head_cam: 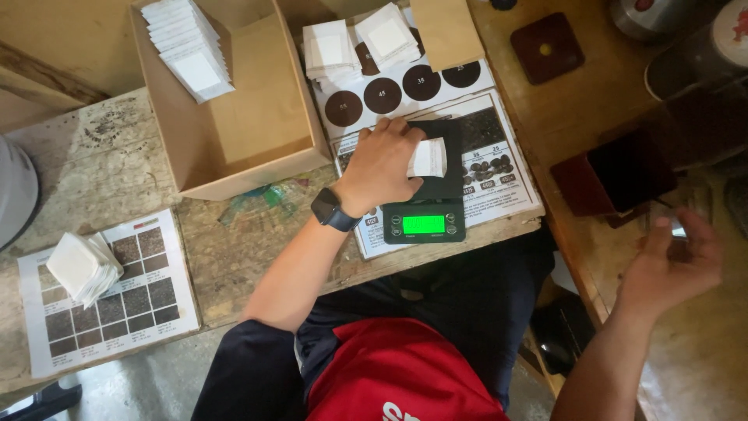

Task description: The person is picking up individual coffee filters, placing them on a digital scale, and filling them with coffee grounds using a spoon and a measuring cup to reach a specific weight.

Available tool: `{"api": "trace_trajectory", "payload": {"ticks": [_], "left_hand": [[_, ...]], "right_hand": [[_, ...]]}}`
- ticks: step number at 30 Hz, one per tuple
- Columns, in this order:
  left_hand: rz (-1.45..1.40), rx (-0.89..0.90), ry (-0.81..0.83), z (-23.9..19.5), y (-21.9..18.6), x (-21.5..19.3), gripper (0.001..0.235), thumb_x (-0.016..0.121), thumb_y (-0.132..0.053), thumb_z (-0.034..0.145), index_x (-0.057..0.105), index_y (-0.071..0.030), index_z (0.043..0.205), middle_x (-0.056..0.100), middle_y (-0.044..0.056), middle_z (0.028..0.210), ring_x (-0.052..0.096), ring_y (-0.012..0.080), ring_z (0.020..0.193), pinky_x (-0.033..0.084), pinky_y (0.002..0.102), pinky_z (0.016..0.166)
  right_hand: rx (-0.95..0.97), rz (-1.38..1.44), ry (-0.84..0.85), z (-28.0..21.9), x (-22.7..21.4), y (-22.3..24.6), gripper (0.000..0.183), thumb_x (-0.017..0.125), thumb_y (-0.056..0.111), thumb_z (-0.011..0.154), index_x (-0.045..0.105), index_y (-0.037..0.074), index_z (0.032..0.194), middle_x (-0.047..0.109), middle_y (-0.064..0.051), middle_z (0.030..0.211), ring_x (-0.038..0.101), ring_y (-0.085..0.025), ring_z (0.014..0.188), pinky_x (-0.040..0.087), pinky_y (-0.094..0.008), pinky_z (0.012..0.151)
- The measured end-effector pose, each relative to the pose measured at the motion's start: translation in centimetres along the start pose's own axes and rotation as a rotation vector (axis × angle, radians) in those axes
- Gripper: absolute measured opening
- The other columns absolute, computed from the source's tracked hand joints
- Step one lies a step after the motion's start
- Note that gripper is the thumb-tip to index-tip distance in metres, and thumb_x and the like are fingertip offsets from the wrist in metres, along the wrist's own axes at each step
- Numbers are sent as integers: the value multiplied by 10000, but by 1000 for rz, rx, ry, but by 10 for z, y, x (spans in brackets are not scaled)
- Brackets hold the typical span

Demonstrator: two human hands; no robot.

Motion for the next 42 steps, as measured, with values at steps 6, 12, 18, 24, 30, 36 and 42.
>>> {"api": "trace_trajectory", "payload": {"ticks": [6, 12, 18, 24, 30, 36, 42], "left_hand": [[-52, -26, 17, -4, 2, -4, 799, 859, -396, 719, 567, -62, 1384, 562, 156, 1274, 516, 376, 1187, 453, 558, 904], [-78, -13, -23, -9, 3, -11, 854, 881, -468, 715, 558, -68, 1397, 558, 163, 1283, 525, 369, 1176, 463, 561, 903], [-79, -3, -47, -10, 2, -15, 847, 885, -470, 711, 575, -73, 1392, 571, 155, 1252, 543, 371, 1156, 478, 567, 888], [-98, 19, -76, -12, 1, -15, 834, 897, -456, 717, 580, -71, 1386, 563, 144, 1253, 545, 358, 1149, 472, 553, 889], [-100, 46, -113, -12, 0, -14, 825, 902, -456, 717, 580, -78, 1376, 553, 148, 1283, 541, 362, 1167, 468, 554, 878], [-95, 45, -126, -12, -2, -16, 817, 894, -462, 722, 592, -84, 1380, 558, 156, 1314, 548, 369, 1193, 464, 558, 893], [-93, 55, -127, -13, -4, -18, 818, 894, -461, 735, 585, -76, 1388, 549, 153, 1311, 549, 362, 1184, 463, 549, 889]], "right_hand": [[-6, 26, 14, -1, 1, 9, 161, 672, -241, 1106, 624, -190, 1251, 688, -346, 1242, 613, -301, 771, 502, -334, 562], [15, -3, -1, -4, -1, 16, 210, 670, -281, 1101, 649, -159, 1272, 705, -317, 1157, 595, -238, 703, 507, -312, 549], [10, 47, -2, -11, -1, -1, 194, 644, -274, 1095, 641, -181, 1266, 698, -314, 1184, 597, -257, 683, 466, -334, 530], [82, 59, 15, -12, -1, 2, 210, 630, -254, 1101, 603, -142, 1277, 669, -298, 1243, 562, -232, 662, 474, -323, 557], [94, 73, -3, -14, -3, -3, 189, 627, -231, 1091, 601, -124, 1244, 687, -285, 1265, 563, -229, 661, 459, -306, 547], [95, 51, -2, -17, -3, 8, 187, 639, -248, 1105, 614, -143, 1257, 695, -290, 1218, 551, -209, 632, 441, -305, 488], [131, 78, -9, -20, -4, 1, 193, 632, -222, 1100, 600, -97, 1243, 681, -254, 1258, 551, -209, 650, 462, -301, 536]]}}
Point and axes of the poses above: each hand's wrist, its own z-axis towards the middle knuckle, its own x-axis out of the palm, y = z × x, the point moved 8 cm from there along z, towards the middle knuckle
